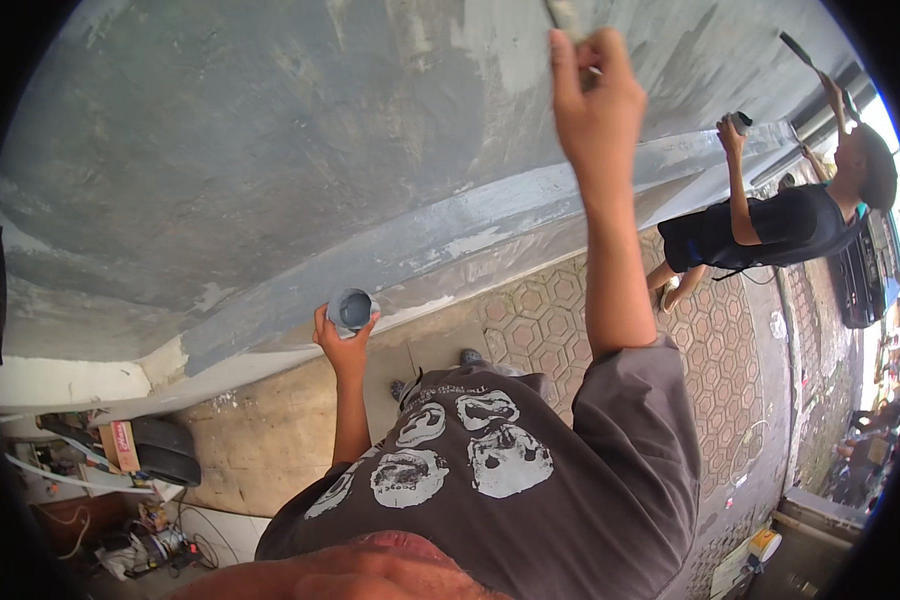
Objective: The person paints a grey wall using a paintbrush and a small container of grey paint.
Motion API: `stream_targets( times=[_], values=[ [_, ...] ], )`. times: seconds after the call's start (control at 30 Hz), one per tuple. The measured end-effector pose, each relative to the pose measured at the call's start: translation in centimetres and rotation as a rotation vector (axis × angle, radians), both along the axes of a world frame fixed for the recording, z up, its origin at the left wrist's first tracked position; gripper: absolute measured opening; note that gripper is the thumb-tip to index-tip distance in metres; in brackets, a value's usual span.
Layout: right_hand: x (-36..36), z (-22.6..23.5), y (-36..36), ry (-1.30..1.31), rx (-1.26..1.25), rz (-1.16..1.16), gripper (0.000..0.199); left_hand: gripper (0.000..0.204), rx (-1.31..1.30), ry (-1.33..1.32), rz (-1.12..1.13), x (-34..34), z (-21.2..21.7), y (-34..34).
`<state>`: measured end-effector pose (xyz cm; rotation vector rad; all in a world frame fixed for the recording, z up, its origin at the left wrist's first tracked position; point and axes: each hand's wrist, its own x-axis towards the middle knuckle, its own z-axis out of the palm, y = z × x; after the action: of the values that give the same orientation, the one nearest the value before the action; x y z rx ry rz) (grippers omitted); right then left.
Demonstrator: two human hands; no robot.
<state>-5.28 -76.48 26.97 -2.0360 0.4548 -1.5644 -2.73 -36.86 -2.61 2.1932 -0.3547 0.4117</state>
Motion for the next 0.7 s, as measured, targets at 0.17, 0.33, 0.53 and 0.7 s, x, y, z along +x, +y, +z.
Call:
stream_targets(
  times=[0.17,0.33,0.53,0.7],
  values=[
    [4.4,-3.1,2.6,0.316,-0.070,0.208,0.026,0.064,-0.053,0.018,-0.015,-0.1,0.1,-0.5],
    [0.1,-9.2,2.4,0.776,0.034,0.205,0.022,0.067,-0.005,-0.045,-0.001,0.2,0.0,-1.6],
    [0.1,-4.5,0.9,0.862,-0.206,0.267,0.026,0.070,0.025,-0.058,-0.028,-0.2,-0.1,-1.1],
    [0.7,8.5,2.0,0.325,-0.308,0.161,0.033,0.069,0.023,-0.054,-0.034,-0.3,0.6,-1.3]
  ],
)
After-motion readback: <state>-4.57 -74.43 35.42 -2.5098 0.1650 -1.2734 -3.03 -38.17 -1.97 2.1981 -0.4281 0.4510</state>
